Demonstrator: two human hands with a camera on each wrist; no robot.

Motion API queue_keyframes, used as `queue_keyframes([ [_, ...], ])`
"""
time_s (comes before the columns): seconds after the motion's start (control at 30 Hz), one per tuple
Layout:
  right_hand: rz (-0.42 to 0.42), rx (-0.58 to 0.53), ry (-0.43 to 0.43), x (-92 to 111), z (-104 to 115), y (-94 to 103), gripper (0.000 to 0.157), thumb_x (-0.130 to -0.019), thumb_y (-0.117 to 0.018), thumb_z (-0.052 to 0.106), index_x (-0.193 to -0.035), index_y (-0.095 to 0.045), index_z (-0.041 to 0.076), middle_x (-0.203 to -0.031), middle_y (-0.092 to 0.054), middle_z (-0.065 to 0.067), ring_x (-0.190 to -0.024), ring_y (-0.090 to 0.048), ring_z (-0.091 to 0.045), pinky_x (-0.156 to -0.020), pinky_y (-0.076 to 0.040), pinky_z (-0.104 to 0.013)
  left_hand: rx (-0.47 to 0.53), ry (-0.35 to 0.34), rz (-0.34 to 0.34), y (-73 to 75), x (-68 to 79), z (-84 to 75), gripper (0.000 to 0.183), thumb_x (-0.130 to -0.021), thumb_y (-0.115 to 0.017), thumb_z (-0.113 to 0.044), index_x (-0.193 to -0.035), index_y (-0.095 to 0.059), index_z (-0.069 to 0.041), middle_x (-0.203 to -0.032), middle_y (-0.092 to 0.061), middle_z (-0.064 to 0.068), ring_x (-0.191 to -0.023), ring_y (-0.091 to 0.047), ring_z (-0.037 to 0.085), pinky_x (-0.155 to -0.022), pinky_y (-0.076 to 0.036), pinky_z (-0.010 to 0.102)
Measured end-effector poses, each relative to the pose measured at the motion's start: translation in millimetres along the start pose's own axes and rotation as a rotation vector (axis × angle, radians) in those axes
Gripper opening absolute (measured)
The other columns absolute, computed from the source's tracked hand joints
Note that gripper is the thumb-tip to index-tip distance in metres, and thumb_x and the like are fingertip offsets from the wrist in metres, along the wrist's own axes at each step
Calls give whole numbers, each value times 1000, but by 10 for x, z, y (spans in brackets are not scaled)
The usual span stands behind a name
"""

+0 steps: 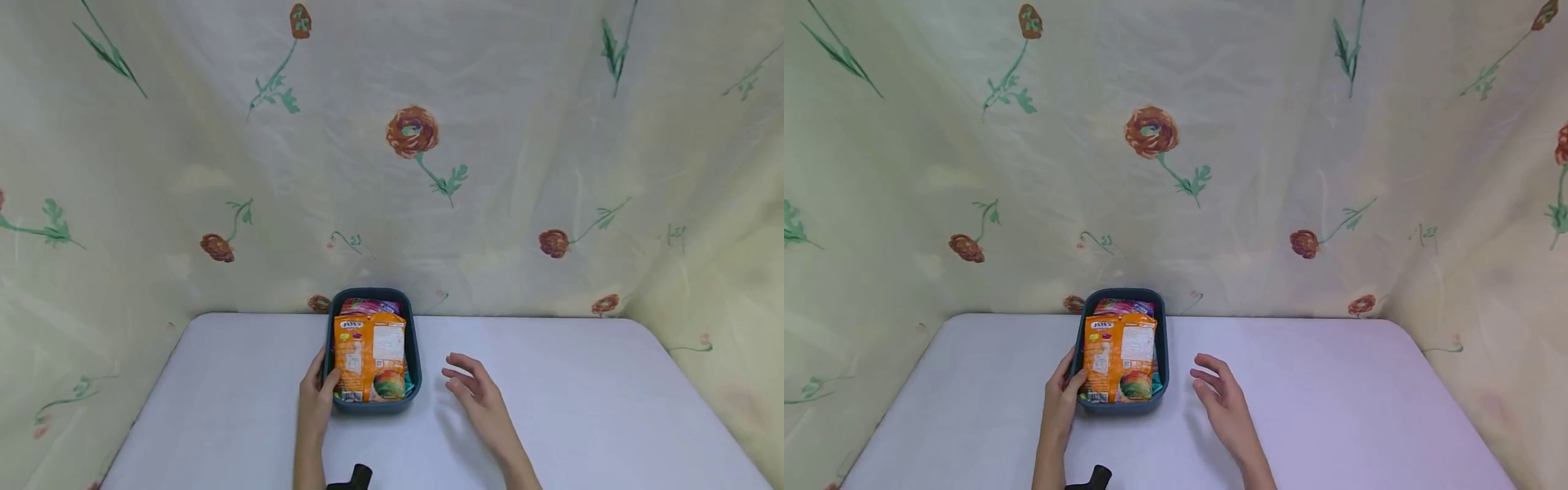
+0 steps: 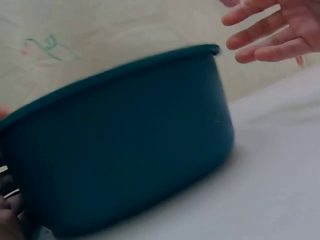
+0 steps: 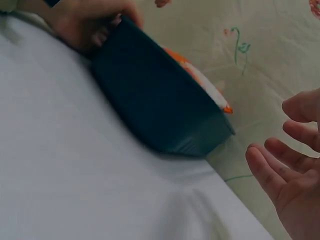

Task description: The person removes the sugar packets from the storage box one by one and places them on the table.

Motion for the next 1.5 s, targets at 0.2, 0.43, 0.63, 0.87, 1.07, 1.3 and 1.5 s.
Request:
queue_keyframes([
  [0.2,30,-190,-82,-171,180,-204,40,-95,-54,19,-133,-45,11,-134,-49,-11,-118,-58,-19,-91,-52,-27,-23,16,8,139,-31,-31,56,-95,-50,-22,-147,-33,-13,-155,-28,12,-144,-22,31,-116,-20,49],
  [0.43,156,-250,-87,-257,297,-397,38,-98,-49,19,-134,-44,12,-142,-42,-16,-127,-49,-29,-93,-51,-30,0,9,-5,104,-19,-61,57,-94,-49,-18,-148,-31,-19,-156,-27,7,-145,-21,27,-117,-18,48],
  [0.63,243,-215,-72,-261,345,-536,44,-98,-48,13,-140,-37,9,-148,-35,-14,-138,-36,-31,-103,-44,-34,-9,9,-37,83,9,-50,58,-94,-49,-17,-148,-30,-18,-156,-28,7,-145,-22,27,-117,-18,48],
  [0.87,233,-169,-123,-279,393,-659,46,-95,-51,10,-140,-40,13,-153,-29,-8,-145,-23,-27,-115,-25,-44,-16,34,-44,90,-22,-75,55,-96,-47,-20,-148,-31,-18,-156,-27,6,-145,-22,26,-117,-21,47],
  [1.07,227,-117,-111,-258,439,-766,41,-95,-53,14,-135,-47,10,-158,-14,-11,-146,-13,-31,-115,-18,-52,-28,78,-71,93,14,-93,54,-96,-45,-23,-148,-32,-16,-156,-27,10,-145,-22,29,-117,-19,49],
  [1.3,225,-28,-195,-262,469,-781,39,-96,-53,24,-133,-51,13,-159,-3,-15,-147,-2,-34,-115,-15,-52,23,94,-78,-27,39,-102,52,-97,-45,-25,-147,-34,-16,-155,-29,11,-144,-24,30,-116,-21,50],
  [1.5,213,10,-215,-282,441,-752,38,-96,-52,23,-132,-52,10,-158,-5,-20,-147,0,-36,-114,-19,-49,32,67,-87,-96,32,-99,51,-97,-45,-23,-147,-34,-15,-154,-30,13,-143,-25,31,-116,-21,51],
])
Point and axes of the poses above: each hand's wrist, its own x-axis away from the middle knuckle, its own y-axis out of the back of the hand, z = x × y, the point moved 1 cm from there along -x, towards the middle knuckle
